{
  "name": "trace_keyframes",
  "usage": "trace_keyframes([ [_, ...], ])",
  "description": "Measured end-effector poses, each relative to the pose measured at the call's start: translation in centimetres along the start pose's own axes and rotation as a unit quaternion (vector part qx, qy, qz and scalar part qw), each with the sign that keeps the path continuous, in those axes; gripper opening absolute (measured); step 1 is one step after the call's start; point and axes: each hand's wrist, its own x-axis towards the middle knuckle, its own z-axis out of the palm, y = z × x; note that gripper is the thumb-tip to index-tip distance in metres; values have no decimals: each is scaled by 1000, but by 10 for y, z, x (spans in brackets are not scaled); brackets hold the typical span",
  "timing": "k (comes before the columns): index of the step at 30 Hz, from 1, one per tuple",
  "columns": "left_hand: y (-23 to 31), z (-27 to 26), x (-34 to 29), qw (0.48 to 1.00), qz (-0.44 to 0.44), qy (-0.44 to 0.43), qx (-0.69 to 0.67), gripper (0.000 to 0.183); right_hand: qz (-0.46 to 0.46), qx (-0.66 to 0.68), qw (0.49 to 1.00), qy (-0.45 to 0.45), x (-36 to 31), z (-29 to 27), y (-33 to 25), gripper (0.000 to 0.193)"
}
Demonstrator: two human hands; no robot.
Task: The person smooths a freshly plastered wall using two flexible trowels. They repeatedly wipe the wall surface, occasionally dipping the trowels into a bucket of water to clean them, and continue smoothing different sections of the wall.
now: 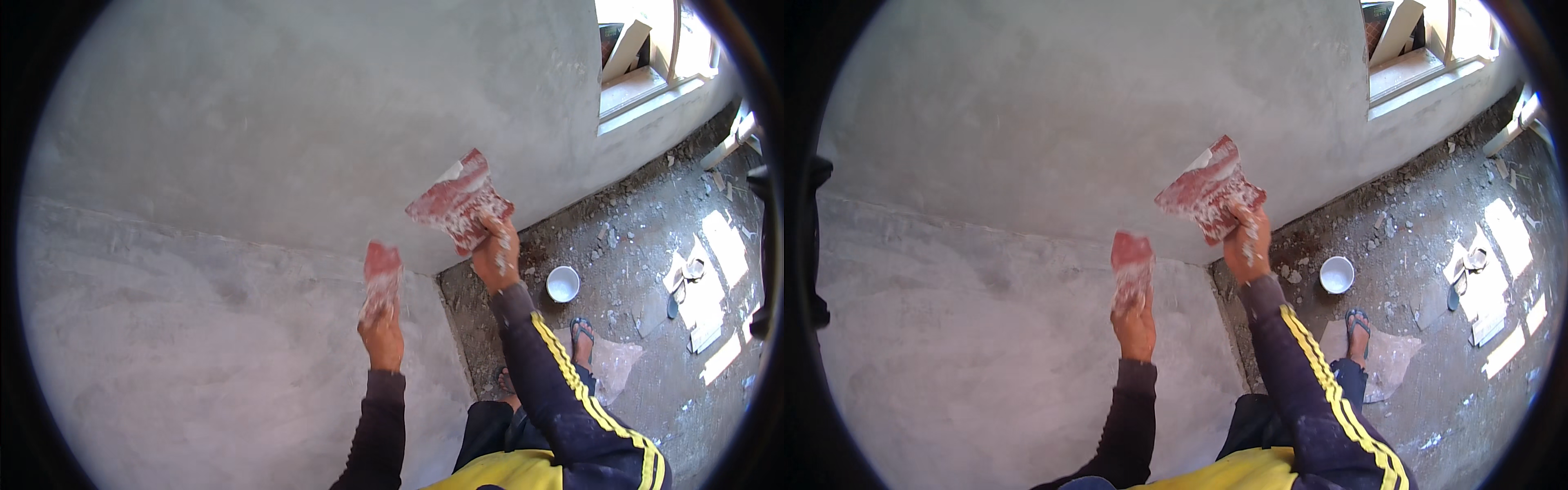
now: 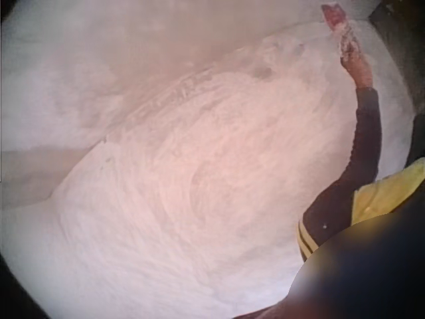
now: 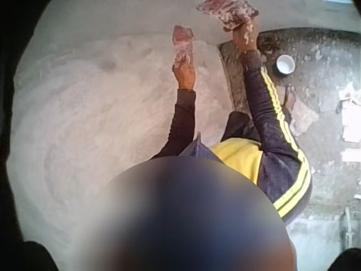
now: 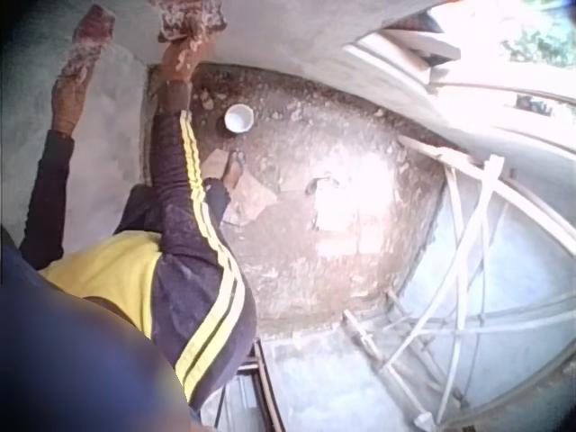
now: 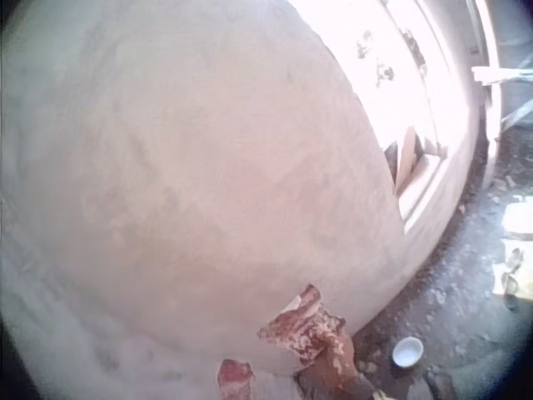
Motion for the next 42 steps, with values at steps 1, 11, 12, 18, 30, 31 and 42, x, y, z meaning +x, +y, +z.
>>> trace_keyframes([
  [1,-2,-22,-15,999,-31,34,7,31,-13,-19,999,22,10,7,15,27],
  [11,-17,-128,-134,975,-170,136,-42,31,-303,-440,845,-33,-3,135,180,49],
  [12,-13,-130,-137,978,-163,115,-66,31,-298,-407,863,-36,-10,117,180,46],
  [18,1,-141,-142,978,-157,129,-49,33,-165,-56,977,119,56,37,143,11],
  [30,1,-170,-155,971,-144,163,-103,33,-549,-532,642,-53,21,293,208,39],
  [31,1,-171,-154,970,-135,159,-124,34,-537,-513,663,-95,8,292,213,41],
  [42,-20,-205,-150,966,-157,166,-120,35,-566,-672,477,-26,73,202,169,59],
])
